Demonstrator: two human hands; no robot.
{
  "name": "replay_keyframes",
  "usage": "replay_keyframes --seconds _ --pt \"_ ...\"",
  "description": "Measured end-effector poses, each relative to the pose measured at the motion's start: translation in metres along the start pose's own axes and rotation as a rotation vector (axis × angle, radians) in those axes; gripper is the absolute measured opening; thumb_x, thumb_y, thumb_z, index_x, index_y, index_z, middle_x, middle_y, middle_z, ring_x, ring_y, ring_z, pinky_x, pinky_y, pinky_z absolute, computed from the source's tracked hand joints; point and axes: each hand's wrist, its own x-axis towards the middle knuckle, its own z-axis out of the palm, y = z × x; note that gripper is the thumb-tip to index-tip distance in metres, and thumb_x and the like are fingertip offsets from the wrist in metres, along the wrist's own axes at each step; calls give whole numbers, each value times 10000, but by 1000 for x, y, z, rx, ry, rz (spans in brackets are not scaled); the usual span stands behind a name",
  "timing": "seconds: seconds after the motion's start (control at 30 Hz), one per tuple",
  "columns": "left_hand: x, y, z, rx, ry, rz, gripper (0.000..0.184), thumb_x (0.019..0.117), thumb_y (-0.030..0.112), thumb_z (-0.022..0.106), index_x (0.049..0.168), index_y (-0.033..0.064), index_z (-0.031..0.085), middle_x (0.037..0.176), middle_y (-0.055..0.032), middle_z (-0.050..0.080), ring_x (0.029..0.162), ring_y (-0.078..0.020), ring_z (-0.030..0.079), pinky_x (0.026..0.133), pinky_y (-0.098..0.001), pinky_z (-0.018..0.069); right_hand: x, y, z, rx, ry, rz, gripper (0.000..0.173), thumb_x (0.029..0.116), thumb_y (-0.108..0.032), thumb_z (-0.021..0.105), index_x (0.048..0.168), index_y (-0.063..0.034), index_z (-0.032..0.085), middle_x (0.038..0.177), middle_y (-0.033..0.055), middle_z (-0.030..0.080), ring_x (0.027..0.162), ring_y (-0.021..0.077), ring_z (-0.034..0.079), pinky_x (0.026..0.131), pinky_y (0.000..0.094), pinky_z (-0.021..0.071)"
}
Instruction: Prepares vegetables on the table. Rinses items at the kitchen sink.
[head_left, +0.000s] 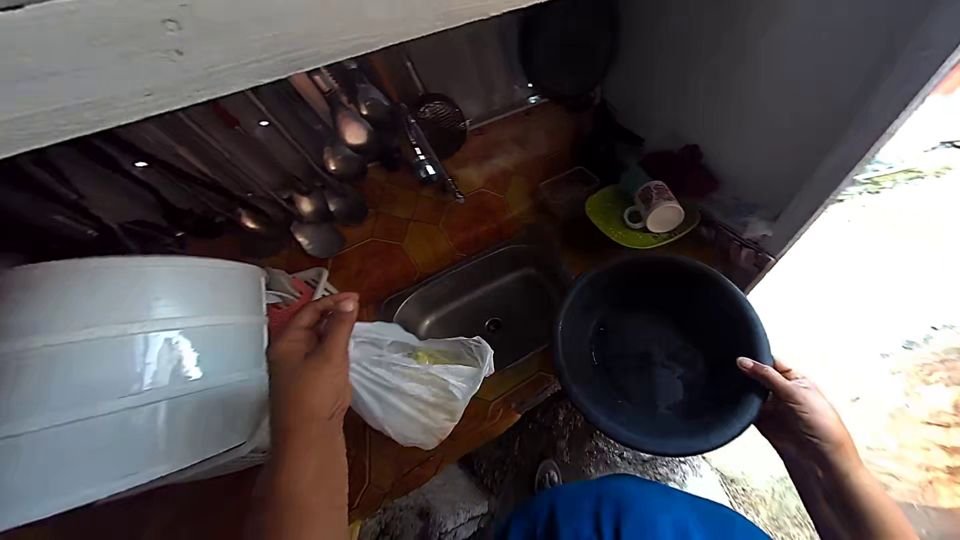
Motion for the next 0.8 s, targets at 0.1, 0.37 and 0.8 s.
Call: replay_keyframes --seconds 0.1,0.37,0.8 --pt "33 -16 5 119 -19 -37 248 1021 184 605 1148 -24 650 1047 -48 640 896 -38 594 821 -267 518 19 19 57 -48 -34 47 129 966 32 570 1077 22 634 878 106 735 759 174 732 706 366 641" --pt "148 -72 23 406 -360 -136 335 1058 270 589 1213 -13 677 1202 -220 686 1131 -365 656 994 -605 483 54 66 191 -105 -93 99 56 989 -1 598 1024 22 635 821 106 724 697 175 718 636 354 629" --pt "229 -77 123 -24 -708 -19 133 1020 141 637 1061 34 706 916 -30 675 786 -66 607 735 -263 518 33 45 183 -235 129 -134 119 872 -32 624 982 -49 669 802 34 738 683 121 720 621 321 634"
